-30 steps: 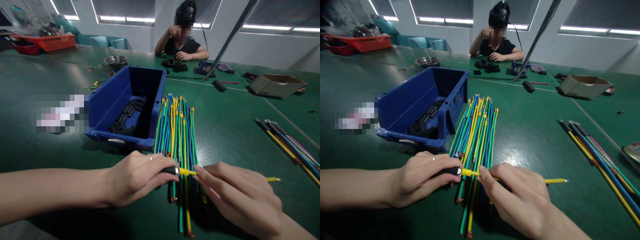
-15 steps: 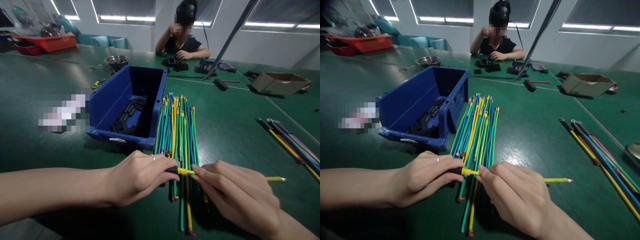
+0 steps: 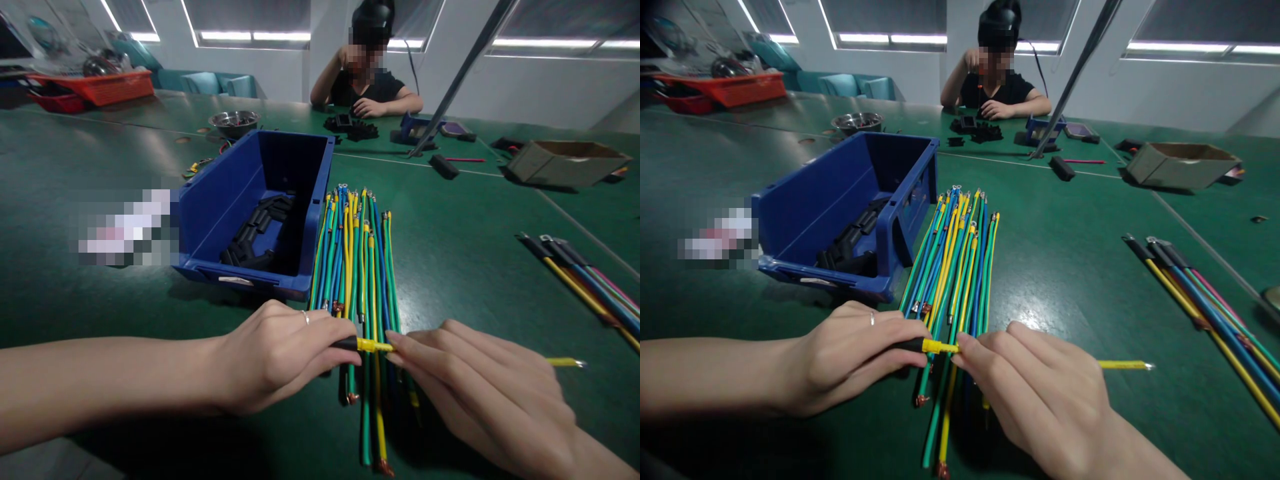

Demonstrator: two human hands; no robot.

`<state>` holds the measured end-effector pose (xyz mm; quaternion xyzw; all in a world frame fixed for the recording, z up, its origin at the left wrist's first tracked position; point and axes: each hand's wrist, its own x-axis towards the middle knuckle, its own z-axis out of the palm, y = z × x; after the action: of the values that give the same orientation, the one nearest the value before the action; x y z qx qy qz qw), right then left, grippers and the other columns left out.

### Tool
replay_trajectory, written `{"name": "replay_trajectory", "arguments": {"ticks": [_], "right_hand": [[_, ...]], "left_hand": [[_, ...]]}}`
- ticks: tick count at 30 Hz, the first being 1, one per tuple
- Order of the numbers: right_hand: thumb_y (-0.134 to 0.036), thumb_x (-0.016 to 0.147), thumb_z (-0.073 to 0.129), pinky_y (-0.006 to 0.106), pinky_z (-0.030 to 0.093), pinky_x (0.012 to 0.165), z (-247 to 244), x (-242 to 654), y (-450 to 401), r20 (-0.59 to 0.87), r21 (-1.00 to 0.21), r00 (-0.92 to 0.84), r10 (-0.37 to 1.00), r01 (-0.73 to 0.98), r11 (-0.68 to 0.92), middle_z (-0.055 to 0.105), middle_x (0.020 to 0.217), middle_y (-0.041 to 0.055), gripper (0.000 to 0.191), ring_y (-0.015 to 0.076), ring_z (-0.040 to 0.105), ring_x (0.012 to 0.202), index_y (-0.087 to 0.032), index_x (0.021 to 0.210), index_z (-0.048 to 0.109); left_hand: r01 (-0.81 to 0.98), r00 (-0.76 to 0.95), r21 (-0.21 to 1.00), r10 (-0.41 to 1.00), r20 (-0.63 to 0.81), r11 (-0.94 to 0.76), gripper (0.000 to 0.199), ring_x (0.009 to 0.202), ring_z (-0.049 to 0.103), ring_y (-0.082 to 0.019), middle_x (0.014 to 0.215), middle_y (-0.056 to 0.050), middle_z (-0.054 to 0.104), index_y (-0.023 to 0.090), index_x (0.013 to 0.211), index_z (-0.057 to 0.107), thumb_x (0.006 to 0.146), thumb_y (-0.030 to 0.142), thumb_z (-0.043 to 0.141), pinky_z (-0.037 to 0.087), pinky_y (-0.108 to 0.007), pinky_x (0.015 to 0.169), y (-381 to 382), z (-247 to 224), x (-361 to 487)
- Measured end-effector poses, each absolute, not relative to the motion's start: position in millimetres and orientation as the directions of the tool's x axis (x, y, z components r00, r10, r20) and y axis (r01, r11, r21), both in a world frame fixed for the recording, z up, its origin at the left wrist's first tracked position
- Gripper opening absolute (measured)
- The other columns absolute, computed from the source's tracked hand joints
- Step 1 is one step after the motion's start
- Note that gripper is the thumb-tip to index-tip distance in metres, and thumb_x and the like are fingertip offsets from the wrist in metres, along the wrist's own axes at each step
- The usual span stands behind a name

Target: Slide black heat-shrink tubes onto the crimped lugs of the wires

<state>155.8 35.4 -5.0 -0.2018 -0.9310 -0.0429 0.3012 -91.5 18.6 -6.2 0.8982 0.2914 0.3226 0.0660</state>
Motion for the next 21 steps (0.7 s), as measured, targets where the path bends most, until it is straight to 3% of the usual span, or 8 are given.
{"name": "replay_trajectory", "arguments": {"ticks": [14,21], "right_hand": [[-0.007,0.085,0.06,0.024,0.038,0.053,-4.3,153.7,33.9,0.592,-0.035,-0.734,0.332,0.389,0.921,0.06,0.067,0.0011,0.015,0.0089,0.047,0.058,-0.006,0.099,0.064],[-0.004,0.084,0.058,0.026,0.039,0.058,-9.1,161.3,32.6,0.576,-0.033,-0.751,0.323,0.373,0.927,0.065,0.081,0.006,0.029,0.0117,0.05,0.068,-0.004,0.113,0.06]], "left_hand": [[0.461,0.653,0.32,0.561,0.509,-0.827,0.018,0.058,0.064,-0.013,0.072,-0.001,0.067,0.008,0.103,0.061,0.098,0.023,0.052,0.04,-0.026,0.049,19.7,-7.8,-93.5],[0.468,0.653,0.321,0.567,0.502,-0.823,0.02,0.054,0.06,-0.013,0.067,0.0,0.064,0.009,0.1,0.063,0.099,0.025,0.05,0.039,-0.025,0.05,19.8,-5.1,-93.3]]}}
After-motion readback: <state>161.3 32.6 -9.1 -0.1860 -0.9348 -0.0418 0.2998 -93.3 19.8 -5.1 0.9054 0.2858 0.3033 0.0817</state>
